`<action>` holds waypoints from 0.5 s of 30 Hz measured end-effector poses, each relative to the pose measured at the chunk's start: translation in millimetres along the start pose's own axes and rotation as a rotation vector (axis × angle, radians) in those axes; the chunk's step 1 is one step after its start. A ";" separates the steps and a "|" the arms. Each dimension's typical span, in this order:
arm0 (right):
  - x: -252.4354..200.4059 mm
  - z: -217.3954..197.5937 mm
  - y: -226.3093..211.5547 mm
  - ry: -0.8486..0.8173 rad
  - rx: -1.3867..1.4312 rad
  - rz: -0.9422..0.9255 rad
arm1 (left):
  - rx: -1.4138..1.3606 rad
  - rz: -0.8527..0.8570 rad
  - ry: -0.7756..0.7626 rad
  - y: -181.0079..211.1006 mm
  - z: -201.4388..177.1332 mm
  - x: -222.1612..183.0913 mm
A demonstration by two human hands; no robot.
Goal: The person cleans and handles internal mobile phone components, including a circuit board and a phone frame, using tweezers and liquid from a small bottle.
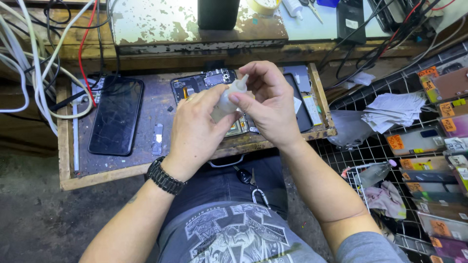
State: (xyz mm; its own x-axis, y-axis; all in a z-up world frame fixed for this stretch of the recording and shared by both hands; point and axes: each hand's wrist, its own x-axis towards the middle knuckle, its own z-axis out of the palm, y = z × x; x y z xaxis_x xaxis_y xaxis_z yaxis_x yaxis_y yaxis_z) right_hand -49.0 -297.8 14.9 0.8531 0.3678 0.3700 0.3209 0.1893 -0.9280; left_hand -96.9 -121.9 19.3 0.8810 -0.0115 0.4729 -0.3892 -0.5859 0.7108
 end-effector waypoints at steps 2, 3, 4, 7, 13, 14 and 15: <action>-5.7 1.0 3.6 -0.041 -0.073 -0.057 | -0.019 -0.025 -0.015 1.2 2.5 -3.8; -8.9 0.5 4.3 -0.061 -0.111 -0.088 | -0.016 -0.043 -0.033 1.9 2.9 -5.2; -12.7 0.0 4.4 -0.074 -0.042 -0.076 | -0.011 -0.064 -0.047 2.7 2.2 -7.1; -30.0 -1.2 2.3 -0.096 0.115 -0.019 | -0.091 0.018 0.004 5.2 -2.0 -11.7; -46.1 -5.7 1.6 0.127 0.184 -0.007 | -0.043 -0.094 -0.061 8.3 -6.1 -7.0; -45.7 -6.1 3.0 0.140 0.163 -0.023 | -0.050 -0.054 -0.044 8.5 -5.4 -7.4; -46.0 -5.7 4.2 0.152 0.142 -0.039 | -0.057 -0.014 -0.028 8.6 -4.9 -8.2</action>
State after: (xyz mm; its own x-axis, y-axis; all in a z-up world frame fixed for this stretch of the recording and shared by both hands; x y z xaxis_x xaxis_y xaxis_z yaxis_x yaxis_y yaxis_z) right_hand -84.5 -319.0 -6.2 0.8970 0.2178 0.3847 0.3029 0.3312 -0.8936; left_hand -108.7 -122.9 24.1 0.8934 -0.0265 0.4485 -0.3907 -0.5387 0.7464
